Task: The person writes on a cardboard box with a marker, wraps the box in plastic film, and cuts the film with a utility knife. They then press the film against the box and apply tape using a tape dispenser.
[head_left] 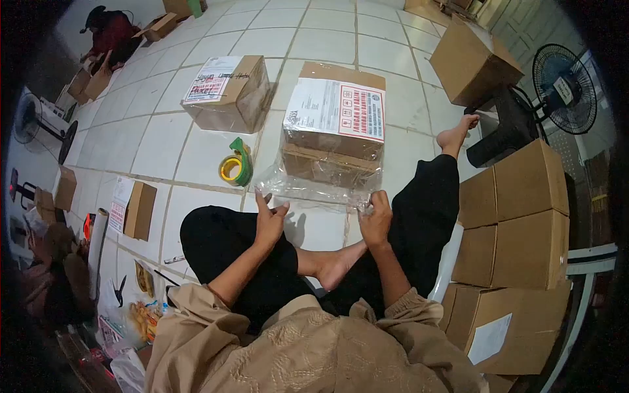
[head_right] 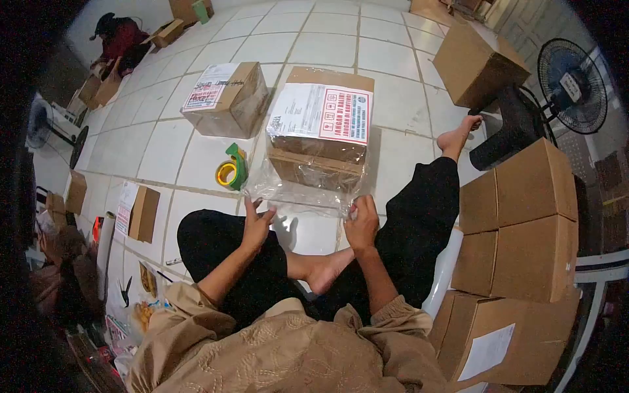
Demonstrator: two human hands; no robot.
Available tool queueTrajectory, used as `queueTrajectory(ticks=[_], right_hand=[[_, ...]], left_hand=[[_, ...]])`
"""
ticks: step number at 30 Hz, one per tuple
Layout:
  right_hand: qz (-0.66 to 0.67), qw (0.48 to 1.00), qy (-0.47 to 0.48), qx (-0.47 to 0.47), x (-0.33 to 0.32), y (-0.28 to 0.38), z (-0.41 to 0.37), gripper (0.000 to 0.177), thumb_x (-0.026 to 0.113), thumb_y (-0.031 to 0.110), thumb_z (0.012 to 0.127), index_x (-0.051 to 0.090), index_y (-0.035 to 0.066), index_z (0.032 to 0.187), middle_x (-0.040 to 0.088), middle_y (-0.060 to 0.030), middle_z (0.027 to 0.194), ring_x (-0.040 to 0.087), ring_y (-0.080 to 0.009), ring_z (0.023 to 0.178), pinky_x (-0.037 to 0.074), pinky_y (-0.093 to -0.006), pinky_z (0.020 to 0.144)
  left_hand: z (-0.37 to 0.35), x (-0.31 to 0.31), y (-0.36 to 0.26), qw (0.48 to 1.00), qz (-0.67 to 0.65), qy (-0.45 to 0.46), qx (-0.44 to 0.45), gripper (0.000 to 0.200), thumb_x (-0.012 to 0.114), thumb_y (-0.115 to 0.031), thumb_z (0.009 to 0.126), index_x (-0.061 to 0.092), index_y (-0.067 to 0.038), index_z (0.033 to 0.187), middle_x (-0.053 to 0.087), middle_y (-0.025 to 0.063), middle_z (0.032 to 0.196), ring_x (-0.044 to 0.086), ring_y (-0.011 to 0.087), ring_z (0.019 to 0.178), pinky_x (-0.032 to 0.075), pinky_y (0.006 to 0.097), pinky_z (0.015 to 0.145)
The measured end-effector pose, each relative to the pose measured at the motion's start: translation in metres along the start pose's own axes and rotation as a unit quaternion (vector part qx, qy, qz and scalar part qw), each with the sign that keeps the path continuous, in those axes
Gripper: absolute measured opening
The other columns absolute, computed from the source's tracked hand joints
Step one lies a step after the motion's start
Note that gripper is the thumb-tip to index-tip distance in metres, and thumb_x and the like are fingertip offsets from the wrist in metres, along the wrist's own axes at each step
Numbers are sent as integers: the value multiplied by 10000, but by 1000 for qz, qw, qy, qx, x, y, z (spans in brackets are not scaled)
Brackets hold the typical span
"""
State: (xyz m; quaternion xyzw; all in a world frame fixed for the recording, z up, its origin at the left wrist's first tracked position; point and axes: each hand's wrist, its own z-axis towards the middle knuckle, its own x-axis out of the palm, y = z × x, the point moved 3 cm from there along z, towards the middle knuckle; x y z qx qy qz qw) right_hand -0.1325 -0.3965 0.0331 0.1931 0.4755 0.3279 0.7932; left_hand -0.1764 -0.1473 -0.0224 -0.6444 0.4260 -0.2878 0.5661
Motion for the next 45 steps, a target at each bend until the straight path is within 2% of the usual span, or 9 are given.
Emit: queueTrajectory(ticks=[5, 7, 8, 11, 14, 17, 34, 41, 45], right_hand=[[36, 999, 21, 14, 3, -14, -11, 253, 610, -81, 572, 410, -4, 707, 409, -131, 710, 448, -321, 638, 357, -392, 566], [28, 999, 14, 8, 3, -9, -9, 242, 606, -74, 582, 407, -4, 699, 407, -130, 704, 446, -321, 632, 356, -393, 562], [20, 1000, 3, 4, 3, -7, -7, 231, 602, -66, 591, 404, -4, 691, 404, -128, 699, 443, -320, 627, 355, -395, 558], [29, 1000, 3, -8, -1, -11, -7, 211, 596, -51, 659, 390, -12, 684, 390, -126, 688, 419, -303, 599, 352, -381, 548], [28, 998, 12, 54, -8, -20, -10, 144, 540, -49, 765, 412, -20, 707, 418, -144, 715, 457, -337, 626, 377, -398, 561], [21, 999, 14, 38, -11, -24, -15, 137, 526, -33, 802, 413, -24, 724, 421, -148, 727, 446, -345, 623, 382, -394, 567], [-51, 997, 47, 38, -15, -31, -14, 76, 520, -17, 793, 445, -6, 793, 449, -167, 782, 509, -396, 702, 409, -429, 587], [-59, 997, 41, 4, -21, -26, -8, 83, 506, -8, 806, 434, -6, 764, 430, -153, 740, 480, -352, 600, 392, -396, 535], [-53, 997, 39, 27, -15, -27, -9, 131, 524, 9, 813, 427, -6, 725, 427, -136, 691, 459, -324, 558, 385, -383, 521]], left_hand=[[-7, -19, -21, 993, 115, -4, 33, 880, 791, -125, 605, 268, 2, 1303, 437, 179, 1059, 518, 260, 843, 443, 363, 772], [-1, -14, -43, 898, 331, -136, 257, 877, 816, -129, 545, 303, 44, 1234, 408, 193, 1075, 433, 333, 990, 343, 429, 911], [7, -11, -47, 911, 289, -145, 256, 852, 823, -137, 516, 312, 71, 1167, 364, 208, 1127, 316, 386, 1103, 222, 468, 982], [14, -11, -58, 854, 294, -240, 355, 657, 770, -104, 596, 395, 35, 1116, 469, 186, 1017, 456, 347, 978, 353, 423, 891], [33, -21, -38, 965, 176, -104, 166, 319, 686, -49, 678, 503, 4, 933, 533, 150, 786, 549, 310, 739, 443, 377, 703], [34, -32, -38, 919, 218, -138, 300, 152, 649, -25, 723, 505, 1, 762, 528, 108, 592, 541, 261, 532, 414, 325, 516], [11, -54, -55, 982, 123, -73, 121, 64, 612, 28, 788, 570, 60, 752, 611, 85, 617, 606, 118, 540, 503, 252, 484], [11, -58, -56, 967, 159, -104, 167, 63, 599, 23, 786, 568, 49, 738, 594, 101, 561, 594, 159, 483, 472, 265, 485], [11, -55, -60, 953, 270, -25, 134, 372, 702, -21, 686, 540, 11, 1020, 595, 164, 857, 602, 243, 765, 480, 321, 672]])
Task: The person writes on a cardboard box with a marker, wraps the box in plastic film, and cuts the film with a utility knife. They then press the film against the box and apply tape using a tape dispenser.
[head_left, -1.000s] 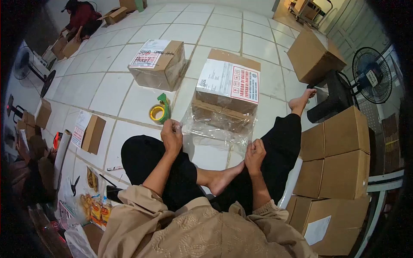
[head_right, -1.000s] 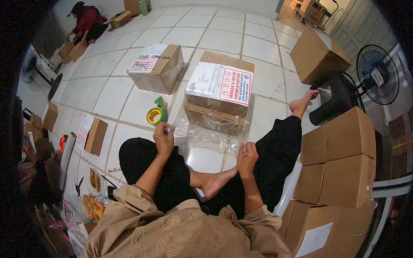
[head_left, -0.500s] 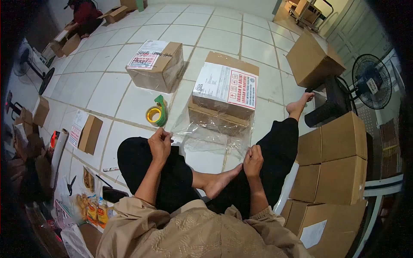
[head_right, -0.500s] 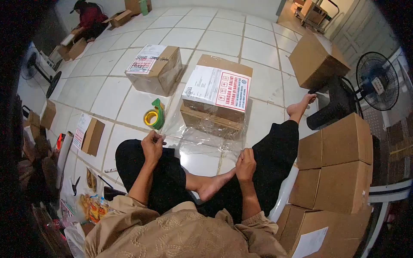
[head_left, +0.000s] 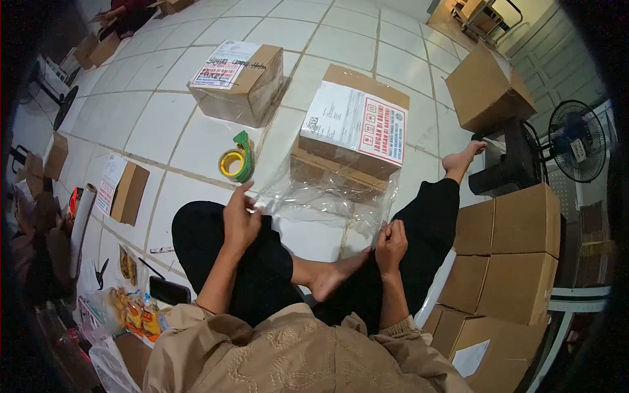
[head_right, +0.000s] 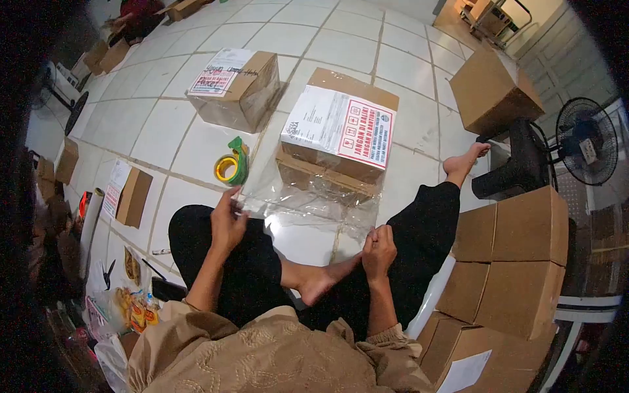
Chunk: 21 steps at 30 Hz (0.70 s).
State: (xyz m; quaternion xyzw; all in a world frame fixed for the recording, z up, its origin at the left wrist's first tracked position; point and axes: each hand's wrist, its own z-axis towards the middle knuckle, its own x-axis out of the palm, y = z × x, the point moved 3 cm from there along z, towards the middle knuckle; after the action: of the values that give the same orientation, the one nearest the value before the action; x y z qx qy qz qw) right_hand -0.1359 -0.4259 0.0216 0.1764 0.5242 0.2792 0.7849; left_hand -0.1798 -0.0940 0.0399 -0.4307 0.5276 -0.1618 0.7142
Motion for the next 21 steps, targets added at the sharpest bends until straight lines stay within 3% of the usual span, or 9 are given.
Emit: queueTrajectory(ticks=[4, 8, 9, 12, 14, 16, 18, 20, 21], right_hand=[[36, 999, -20, 34, 9, 0, -4, 211, 570, 37, 809, 411, -2, 675, 402, -99, 633, 419, -255, 516, 371, -351, 498], [30, 997, -6, 64, 6, -7, -6, 219, 621, 59, 787, 421, 14, 708, 405, -64, 650, 425, -227, 554, 375, -340, 521], [28, 998, -8, 63, 1, -2, -4, 219, 621, 59, 787, 421, 14, 708, 405, -64, 650, 425, -227, 554, 375, -340, 521], [50, 995, -55, -60, -20, 31, 0, 199, 632, 84, 749, 438, 41, 755, 433, -66, 713, 457, -224, 649, 407, -336, 634], [175, 946, -141, -235, -34, 73, 3, 190, 625, 127, 765, 472, 52, 851, 529, -75, 828, 533, -261, 811, 426, -374, 731], [69, 926, -11, -371, -34, 101, 20, 181, 589, 117, 761, 523, 73, 924, 587, -111, 1030, 565, -266, 994, 425, -432, 854], [5, 906, 19, -423, -12, 120, 52, 303, 552, 146, 789, 550, 112, 1090, 518, -99, 1256, 481, -265, 1177, 326, -480, 998], [-186, 865, 77, -459, 28, 120, 78, 496, 463, 201, 833, 412, 159, 1324, 341, -55, 1423, 313, -224, 1315, 127, -503, 1100], [-184, 866, 70, -459, 46, 105, 82, 496, 463, 201, 833, 412, 159, 1324, 341, -55, 1423, 313, -224, 1315, 127, -503, 1100]], left_hand=[[5, 25, 2, 995, 10, -35, 90, 795, 790, -62, 577, 392, -36, 1265, 479, 199, 1134, 517, 284, 993, 441, 358, 773], [24, 29, 24, 991, -94, -84, -43, 374, 749, -50, 646, 527, -12, 944, 581, 147, 794, 586, 270, 720, 458, 341, 642], [22, 23, 15, 994, -50, -95, -7, 203, 694, -22, 693, 507, 4, 768, 557, 124, 631, 576, 253, 591, 445, 331, 576], [18, 26, 19, 993, -75, -96, 1, 151, 657, -11, 711, 508, 14, 720, 555, 130, 615, 568, 242, 574, 437, 323, 566], [16, 22, 9, 994, -64, -93, -2, 145, 651, -13, 710, 508, 13, 711, 559, 130, 616, 571, 241, 573, 438, 319, 565], [12, 22, 5, 995, -54, -83, 1, 140, 646, -14, 708, 509, 13, 702, 563, 129, 616, 574, 239, 573, 438, 315, 565], [11, 22, 3, 996, -39, -80, 12, 142, 651, -25, 709, 514, 10, 691, 562, 132, 608, 579, 233, 571, 437, 317, 551], [9, 26, 5, 996, -32, -74, 35, 135, 647, -15, 708, 515, 9, 692, 562, 136, 608, 577, 230, 566, 434, 318, 541], [6, 25, 5, 996, -25, -70, 48, 129, 643, -5, 708, 516, 8, 693, 561, 139, 608, 575, 227, 561, 431, 318, 531]])
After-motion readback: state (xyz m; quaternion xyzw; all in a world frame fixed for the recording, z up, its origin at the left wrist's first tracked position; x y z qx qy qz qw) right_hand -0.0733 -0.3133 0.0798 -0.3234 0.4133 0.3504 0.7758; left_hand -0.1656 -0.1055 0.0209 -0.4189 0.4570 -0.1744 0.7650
